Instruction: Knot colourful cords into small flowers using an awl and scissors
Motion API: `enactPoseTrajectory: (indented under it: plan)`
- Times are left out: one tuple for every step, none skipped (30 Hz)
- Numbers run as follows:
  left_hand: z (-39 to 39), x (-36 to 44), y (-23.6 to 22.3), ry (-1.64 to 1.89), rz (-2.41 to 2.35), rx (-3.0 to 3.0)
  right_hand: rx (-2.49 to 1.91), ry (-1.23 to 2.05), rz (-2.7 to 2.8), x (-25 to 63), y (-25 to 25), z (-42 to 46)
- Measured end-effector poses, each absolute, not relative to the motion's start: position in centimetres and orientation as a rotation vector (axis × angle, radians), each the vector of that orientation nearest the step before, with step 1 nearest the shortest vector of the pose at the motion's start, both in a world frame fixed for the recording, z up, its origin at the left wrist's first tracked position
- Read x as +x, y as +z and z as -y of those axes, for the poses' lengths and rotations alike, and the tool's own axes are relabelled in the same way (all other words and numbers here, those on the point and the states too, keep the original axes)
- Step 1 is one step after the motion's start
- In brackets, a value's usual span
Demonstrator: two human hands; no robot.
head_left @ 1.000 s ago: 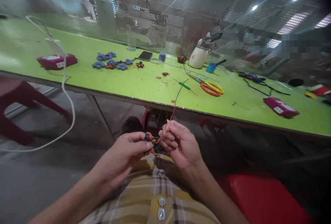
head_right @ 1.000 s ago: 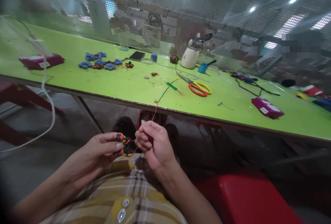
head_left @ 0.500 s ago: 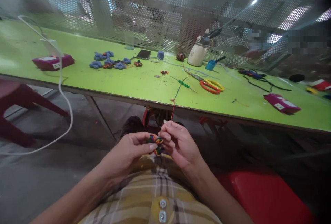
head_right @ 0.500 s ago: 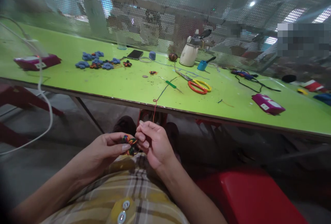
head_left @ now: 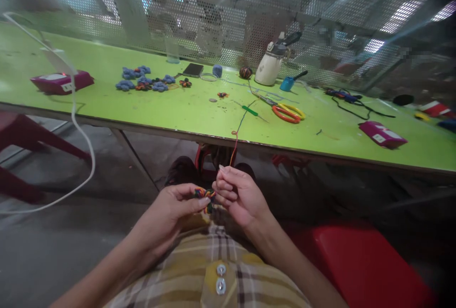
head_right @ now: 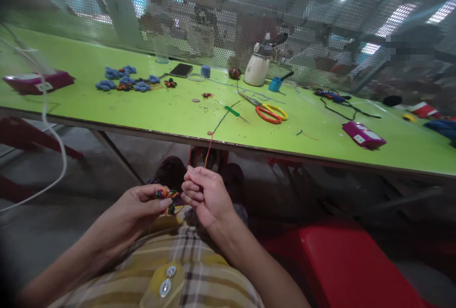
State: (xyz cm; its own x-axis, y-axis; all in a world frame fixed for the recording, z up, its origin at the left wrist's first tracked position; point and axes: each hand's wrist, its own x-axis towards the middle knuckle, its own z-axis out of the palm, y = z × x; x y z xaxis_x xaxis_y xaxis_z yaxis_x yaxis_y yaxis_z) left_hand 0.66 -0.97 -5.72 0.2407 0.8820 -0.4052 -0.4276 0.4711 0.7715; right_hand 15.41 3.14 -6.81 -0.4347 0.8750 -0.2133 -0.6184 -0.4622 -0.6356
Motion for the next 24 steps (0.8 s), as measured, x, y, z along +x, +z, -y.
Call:
enactPoseTrajectory:
  plan:
    - [0.8,0.6,-5.8,0.970,-0.925,0.571,-0.641,2.008,0.592,15.4,-7.0,-3.4]
    - [0.6,0.6,-5.9,0.966,-0.902,0.567,-0.636,2.012,0.602,15.5,-7.1,-3.7]
    - [0.4,0.5,-5.9,0.961,-0.877,0.565,-0.650,2.004,0.625,15.5,-7.4,-4.0]
    - [0.2,0.5,-5.8,0.959,-0.852,0.564,-0.678,1.986,0.664,15.6,-7.6,-4.2]
    - [0.0,0.4,-5.7,0.964,-0.829,0.568,-0.713,1.962,0.721,15.8,-7.9,-4.5]
    - [-0.2,0.3,-5.6,0.976,-0.811,0.574,-0.750,1.939,0.789,15.9,-8.3,-4.6]
    - [-0.3,0.2,-5.4,0.995,-0.800,0.582,-0.787,1.914,0.861,16.1,-8.7,-4.7]
    - [-0.3,0.1,-5.3,1.014,-0.795,0.587,-0.825,1.888,0.932,16.3,-9.2,-4.7]
    - [-0.3,0.0,-5.2,1.031,-0.798,0.584,-0.872,1.851,0.996,16.6,-9.7,-4.6]
    - [-0.3,-0.1,-5.0,1.048,-0.806,0.575,-0.932,1.791,1.053,16.9,-10.2,-4.5]
    - [-0.3,-0.3,-5.0,1.062,-0.817,0.561,-0.995,1.716,1.103,17.2,-10.6,-4.3]
    - [-0.2,-0.4,-4.9,1.071,-0.833,0.549,-1.053,1.642,1.147,17.6,-10.9,-4.1]
    - [-0.1,-0.4,-4.8,1.082,-0.850,0.542,-1.098,1.594,1.185,18.1,-11.0,-3.9]
    - [0.0,-0.5,-4.7,1.089,-0.869,0.542,-1.129,1.565,1.219,18.5,-10.9,-3.8]
    - [0.1,-0.5,-4.6,1.094,-0.889,0.549,-1.153,1.545,1.249,19.0,-10.6,-3.6]
    - [0.1,-0.5,-4.4,1.096,-0.908,0.559,-1.172,1.513,1.283,19.5,-10.1,-3.4]
    - [0.2,-0.5,-4.2,1.097,-0.923,0.573,-1.187,1.448,1.329,19.9,-9.4,-3.2]
    - [0.2,-0.4,-4.0,1.100,-0.935,0.592,-1.201,1.352,1.377,20.2,-8.5,-3.0]
    - [0.2,-0.4,-3.8,1.098,-0.942,0.614,-1.206,1.239,1.424,20.5,-7.6,-2.8]
    - [0.2,-0.3,-3.5,1.092,-0.946,0.635,-1.197,1.119,1.469,20.6,-6.7,-2.5]
    - [0.2,-0.2,-3.3,1.087,-0.951,0.648,-1.184,0.996,1.499,20.6,-5.8,-2.1]
    - [0.2,-0.1,-3.1,1.083,-0.957,0.656,-1.163,0.883,1.513,20.4,-5.0,-1.8]
    - [0.2,0.0,-2.9,1.080,-0.967,0.659,-1.131,0.807,1.514,20.0,-4.4,-1.4]
    - [0.2,0.0,-2.7,1.080,-0.976,0.658,-1.091,0.781,1.506,19.6,-3.9,-1.1]
